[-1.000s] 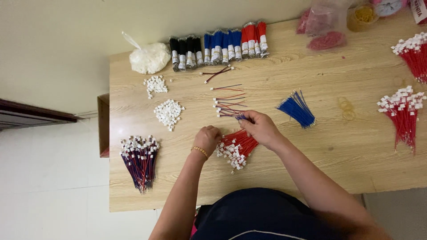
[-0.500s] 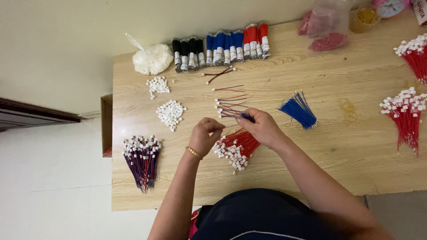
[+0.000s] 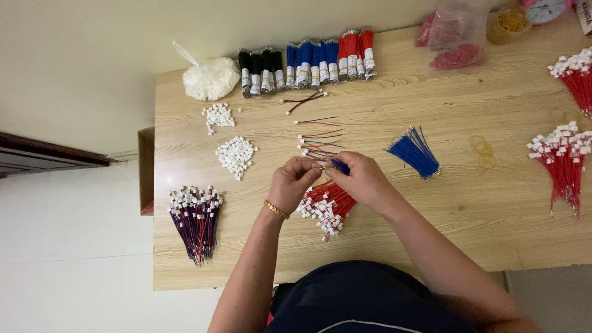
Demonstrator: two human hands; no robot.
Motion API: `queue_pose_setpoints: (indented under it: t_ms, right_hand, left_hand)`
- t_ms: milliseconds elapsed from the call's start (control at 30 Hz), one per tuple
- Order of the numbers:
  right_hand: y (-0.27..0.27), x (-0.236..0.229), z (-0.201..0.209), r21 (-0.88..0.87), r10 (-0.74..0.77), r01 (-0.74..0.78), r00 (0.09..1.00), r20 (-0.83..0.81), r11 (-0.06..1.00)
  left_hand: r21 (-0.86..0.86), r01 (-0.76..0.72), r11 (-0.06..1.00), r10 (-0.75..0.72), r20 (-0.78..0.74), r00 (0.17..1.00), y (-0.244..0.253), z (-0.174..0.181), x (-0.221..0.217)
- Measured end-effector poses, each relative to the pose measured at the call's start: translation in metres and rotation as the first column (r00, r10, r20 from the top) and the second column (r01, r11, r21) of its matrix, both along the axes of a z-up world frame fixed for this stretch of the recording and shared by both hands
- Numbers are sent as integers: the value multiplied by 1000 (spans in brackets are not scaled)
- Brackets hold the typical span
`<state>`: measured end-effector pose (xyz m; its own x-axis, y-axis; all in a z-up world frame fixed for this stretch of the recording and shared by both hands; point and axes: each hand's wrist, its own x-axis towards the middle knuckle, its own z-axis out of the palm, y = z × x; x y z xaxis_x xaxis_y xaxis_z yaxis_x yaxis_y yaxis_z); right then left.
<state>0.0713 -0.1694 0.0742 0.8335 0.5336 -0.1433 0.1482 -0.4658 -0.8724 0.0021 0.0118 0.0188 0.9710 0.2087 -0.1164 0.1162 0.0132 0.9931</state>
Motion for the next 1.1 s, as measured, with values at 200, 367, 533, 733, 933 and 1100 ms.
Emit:
queue_pose_setpoints:
  t_ms: [200, 367, 533, 733, 933, 1100]
  right_hand:
    - [-3, -4, 10, -115, -19, 51, 963, 270, 992]
    - [-2, -2, 24, -124, 42, 4, 931, 364, 992]
    - [-1, -3, 16, -197, 103, -27, 917, 385, 980]
    - [2, -4, 14, -106, 52, -21, 955, 292, 994]
    - [4, -7, 15, -94, -4, 31, 963, 269, 995]
    - [5, -10, 15, -187, -17, 76, 954, 298, 979]
  left_hand:
    - [-156, -63, 986, 62, -9, 998, -4, 6, 2]
    - [-371, -109, 922, 120, 8, 993, -9, -2, 3]
    - [-529, -116, 841, 143, 11, 990, -12, 5, -1]
    - [-572, -109, 813, 142, 12, 990, -11, 2, -3]
    - [-594, -110, 797, 142, 7, 990, -11, 2, -2]
    - [-589, -106, 802, 140, 13, 990, -11, -3, 0]
